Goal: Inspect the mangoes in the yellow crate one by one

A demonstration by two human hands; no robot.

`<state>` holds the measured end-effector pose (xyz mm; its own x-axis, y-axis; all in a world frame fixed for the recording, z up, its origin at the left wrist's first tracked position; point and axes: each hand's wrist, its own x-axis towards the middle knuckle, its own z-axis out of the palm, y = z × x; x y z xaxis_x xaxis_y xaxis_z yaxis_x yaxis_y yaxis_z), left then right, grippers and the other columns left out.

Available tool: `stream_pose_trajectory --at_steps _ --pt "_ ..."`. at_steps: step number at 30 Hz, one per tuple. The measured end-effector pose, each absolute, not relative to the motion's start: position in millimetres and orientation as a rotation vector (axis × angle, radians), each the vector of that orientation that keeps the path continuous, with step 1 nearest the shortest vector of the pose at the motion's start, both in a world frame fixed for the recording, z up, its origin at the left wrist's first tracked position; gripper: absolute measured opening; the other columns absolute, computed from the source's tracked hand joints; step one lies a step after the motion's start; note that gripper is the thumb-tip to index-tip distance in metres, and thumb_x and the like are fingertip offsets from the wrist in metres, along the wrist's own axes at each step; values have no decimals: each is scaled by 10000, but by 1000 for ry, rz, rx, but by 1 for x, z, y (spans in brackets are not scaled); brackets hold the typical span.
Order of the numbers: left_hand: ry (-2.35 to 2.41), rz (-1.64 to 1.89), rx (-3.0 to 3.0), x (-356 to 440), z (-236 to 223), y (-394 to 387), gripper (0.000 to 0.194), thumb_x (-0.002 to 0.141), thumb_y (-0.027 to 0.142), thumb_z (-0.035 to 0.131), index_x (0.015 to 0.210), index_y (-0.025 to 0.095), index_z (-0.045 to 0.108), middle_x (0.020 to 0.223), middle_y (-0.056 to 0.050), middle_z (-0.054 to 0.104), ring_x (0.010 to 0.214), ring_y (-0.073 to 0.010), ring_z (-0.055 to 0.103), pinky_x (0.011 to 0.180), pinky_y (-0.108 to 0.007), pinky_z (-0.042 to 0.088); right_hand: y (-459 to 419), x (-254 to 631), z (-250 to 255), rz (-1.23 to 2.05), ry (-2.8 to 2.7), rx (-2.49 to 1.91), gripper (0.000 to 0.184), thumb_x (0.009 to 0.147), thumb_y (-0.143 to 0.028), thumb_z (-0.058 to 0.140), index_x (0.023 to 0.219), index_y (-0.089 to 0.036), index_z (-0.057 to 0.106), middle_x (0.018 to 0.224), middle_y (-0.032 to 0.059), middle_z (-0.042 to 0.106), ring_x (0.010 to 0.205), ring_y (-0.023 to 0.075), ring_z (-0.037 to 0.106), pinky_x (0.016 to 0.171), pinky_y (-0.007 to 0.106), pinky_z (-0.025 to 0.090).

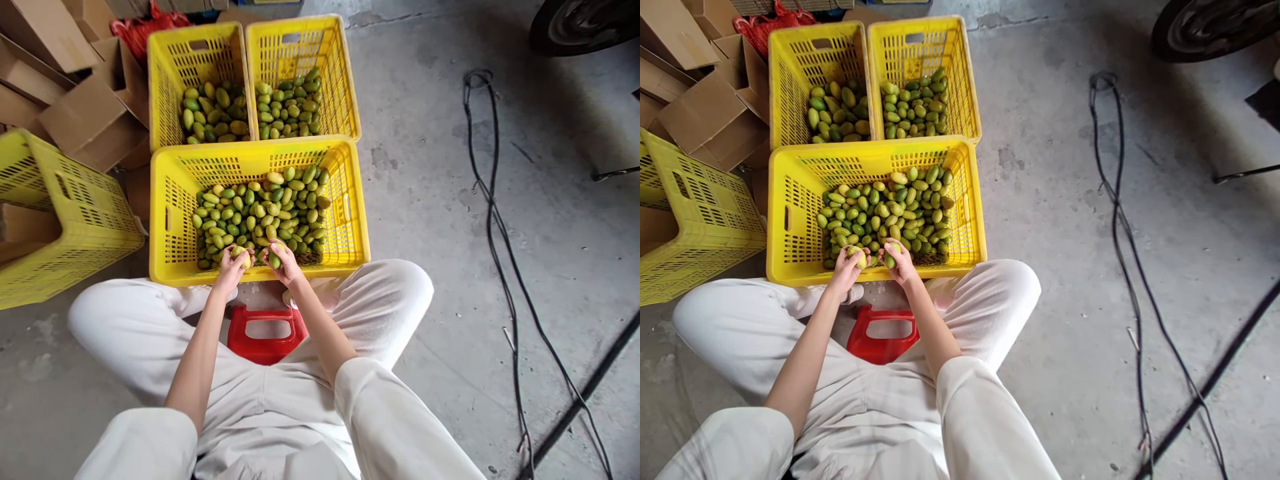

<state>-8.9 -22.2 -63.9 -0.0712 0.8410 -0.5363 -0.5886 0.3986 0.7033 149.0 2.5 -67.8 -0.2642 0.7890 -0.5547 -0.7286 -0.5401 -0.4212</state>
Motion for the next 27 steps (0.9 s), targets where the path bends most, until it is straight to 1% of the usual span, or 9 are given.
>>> stream_pose_trajectory --at_steps 3,6,10,12,15,18,21,25,27 --pt "1105 1227 336 -7 -60 -24 493 654 217 848 941 244 447 750 37 664 601 -105 604 572 -238 444 3 150 -67 1955 -79 -885 368 641 -262 871 862 -226 579 834 -35 670 673 100 617 574 218 501" --pt "1097 1219 327 -8 -55 -23 479 675 195 812 1043 239 509 791 29 665 634 -106 612 601 -249 477 4 151 -66 1960 -111 -866 332 705 -326 832 934 -229 612 894 -21 678 632 80 584 528 200 471" --pt "1099 1202 171 -11 -54 -20 376 720 269 773 1029 226 565 871 4 673 799 -162 683 711 -305 551 5 151 -67 1969 -71 -830 382 735 -384 773 1065 -245 640 883 -13 681 801 156 660 710 285 562" --pt "1124 1204 109 -12 -56 -19 350 731 339 785 983 217 574 862 -3 675 801 -177 694 723 -323 561 5 151 -68 1992 -75 -816 429 683 -307 793 1080 -252 641 969 -1 705 903 189 676 780 321 567" --pt "1136 1200 134 -11 -58 -19 438 673 392 857 947 203 572 900 -23 690 762 -161 681 692 -303 546 5 151 -69 1997 -111 -844 509 641 -206 817 1110 -269 630 1052 -1 716 969 197 676 814 328 555" --pt "1074 1219 193 -10 -56 -21 452 624 346 897 843 198 531 795 5 649 684 -112 624 639 -253 500 5 150 -72 1997 -90 -909 490 643 -221 838 1086 -256 629 930 -26 708 863 160 675 752 284 540" --pt "1048 1238 202 -10 -53 -23 459 592 237 896 788 205 482 688 55 577 606 -81 571 598 -230 459 6 149 -76 1971 -10 -973 403 620 -236 856 944 -237 616 769 -64 655 707 111 638 655 237 514" --pt "1148 1167 220 -11 -50 -23 456 567 235 887 880 205 557 764 23 653 627 -112 622 588 -250 467 6 148 -74 1955 -20 -942 427 551 -190 882 829 -226 559 808 -40 685 716 134 653 640 264 532" --pt "1157 1115 294 -11 -49 -23 411 584 267 884 862 187 592 719 10 649 582 -102 599 539 -229 437 6 148 -71 1965 -56 -912 420 565 -191 879 830 -223 556 802 -30 686 691 132 643 621 268 533"
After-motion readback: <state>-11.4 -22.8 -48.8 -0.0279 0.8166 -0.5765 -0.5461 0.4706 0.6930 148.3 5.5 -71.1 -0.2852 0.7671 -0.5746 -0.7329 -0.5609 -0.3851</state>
